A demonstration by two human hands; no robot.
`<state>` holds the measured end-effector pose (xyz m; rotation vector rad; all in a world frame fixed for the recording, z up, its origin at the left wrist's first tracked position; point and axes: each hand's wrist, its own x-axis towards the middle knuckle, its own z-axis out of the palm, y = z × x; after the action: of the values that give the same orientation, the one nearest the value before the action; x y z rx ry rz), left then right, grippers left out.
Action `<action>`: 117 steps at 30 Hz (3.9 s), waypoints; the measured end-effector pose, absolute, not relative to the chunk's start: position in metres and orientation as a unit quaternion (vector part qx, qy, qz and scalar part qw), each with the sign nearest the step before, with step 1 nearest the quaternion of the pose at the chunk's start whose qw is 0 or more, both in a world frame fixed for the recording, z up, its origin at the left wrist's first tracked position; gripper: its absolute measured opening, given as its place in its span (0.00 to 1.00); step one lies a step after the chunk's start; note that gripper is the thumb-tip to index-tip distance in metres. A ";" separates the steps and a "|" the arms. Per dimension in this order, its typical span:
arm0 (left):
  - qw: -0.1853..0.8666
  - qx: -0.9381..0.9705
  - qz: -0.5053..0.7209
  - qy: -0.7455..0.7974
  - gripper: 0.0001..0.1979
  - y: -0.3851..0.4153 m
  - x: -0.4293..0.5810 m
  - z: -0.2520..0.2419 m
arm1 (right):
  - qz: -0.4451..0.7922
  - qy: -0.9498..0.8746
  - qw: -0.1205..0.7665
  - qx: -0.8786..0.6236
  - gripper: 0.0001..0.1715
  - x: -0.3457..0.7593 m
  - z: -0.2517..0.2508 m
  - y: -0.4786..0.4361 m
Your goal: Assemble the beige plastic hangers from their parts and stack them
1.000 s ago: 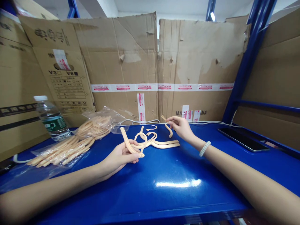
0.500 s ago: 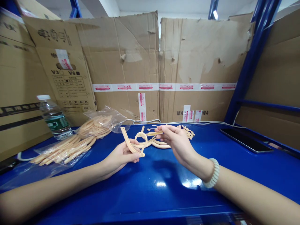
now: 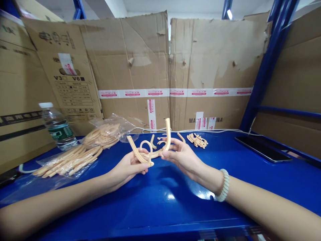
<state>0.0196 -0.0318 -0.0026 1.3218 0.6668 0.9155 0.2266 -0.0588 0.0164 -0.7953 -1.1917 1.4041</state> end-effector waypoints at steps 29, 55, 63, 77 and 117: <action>0.558 0.701 0.370 0.247 0.14 -0.040 0.020 0.001 | 0.522 -0.668 0.423 -0.320 0.20 0.216 0.014 -0.066; 0.593 0.655 0.399 0.245 0.19 -0.036 0.020 -0.005 | 0.507 -0.631 0.477 -0.343 0.14 0.208 0.008 -0.068; 0.581 0.663 0.404 0.244 0.18 -0.037 0.020 -0.004 | 0.448 -0.656 0.479 -0.374 0.14 0.206 0.005 -0.069; 0.601 0.604 0.432 0.295 0.16 -0.030 0.016 -0.003 | 0.480 -0.616 0.488 -0.389 0.22 0.215 0.014 -0.060; 0.050 0.879 0.321 0.349 0.05 -0.007 -0.002 -0.002 | 0.050 -0.867 -0.003 -0.496 0.05 0.296 0.048 -0.026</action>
<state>-0.0025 -0.0068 -0.0024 2.6771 1.0635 0.9765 0.2961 -0.0258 0.0477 -1.5606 -2.7283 0.1562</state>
